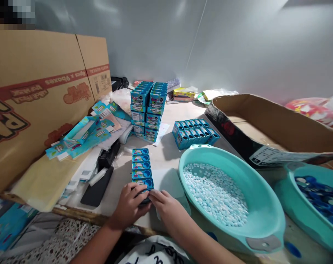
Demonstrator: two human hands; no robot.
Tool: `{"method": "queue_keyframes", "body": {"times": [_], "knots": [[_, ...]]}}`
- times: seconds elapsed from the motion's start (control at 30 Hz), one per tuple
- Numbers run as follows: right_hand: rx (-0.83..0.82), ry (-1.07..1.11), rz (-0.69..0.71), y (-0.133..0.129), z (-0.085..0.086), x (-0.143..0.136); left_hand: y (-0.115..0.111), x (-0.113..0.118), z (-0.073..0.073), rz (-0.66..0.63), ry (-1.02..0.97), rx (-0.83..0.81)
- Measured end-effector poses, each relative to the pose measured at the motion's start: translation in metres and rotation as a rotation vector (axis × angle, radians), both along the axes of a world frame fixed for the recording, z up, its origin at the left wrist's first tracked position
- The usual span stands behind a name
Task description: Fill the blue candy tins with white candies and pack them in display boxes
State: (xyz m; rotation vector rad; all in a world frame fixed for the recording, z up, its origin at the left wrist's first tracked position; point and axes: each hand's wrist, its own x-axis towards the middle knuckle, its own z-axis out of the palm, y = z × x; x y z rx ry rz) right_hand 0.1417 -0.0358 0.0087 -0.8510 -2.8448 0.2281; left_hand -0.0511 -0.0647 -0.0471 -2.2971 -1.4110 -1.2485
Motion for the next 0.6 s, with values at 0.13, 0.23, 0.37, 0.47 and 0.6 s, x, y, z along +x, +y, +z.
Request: {"method": "queue_keyframes", "body": {"times": [0.13,0.23,0.37,0.47,0.6], "knots": [[-0.132,0.176,-0.025,0.002,-0.004,0.002,-0.003,0.001,0.008,0.031,0.060,-0.025],[-0.187,0.351,-0.022,-0.002,-0.010,0.005,-0.012,0.008,0.007,0.091,-0.002,-0.018],[-0.096,0.561,-0.040,-0.007,-0.014,0.023,-0.025,0.018,0.002,0.175,-0.222,-0.073],[-0.009,0.705,-0.132,-0.007,-0.014,0.043,-0.026,0.018,0.003,0.123,-0.282,-0.084],[-0.030,0.672,-0.186,-0.013,-0.023,0.058,-0.016,0.011,0.011,0.068,-0.122,-0.074]]}}
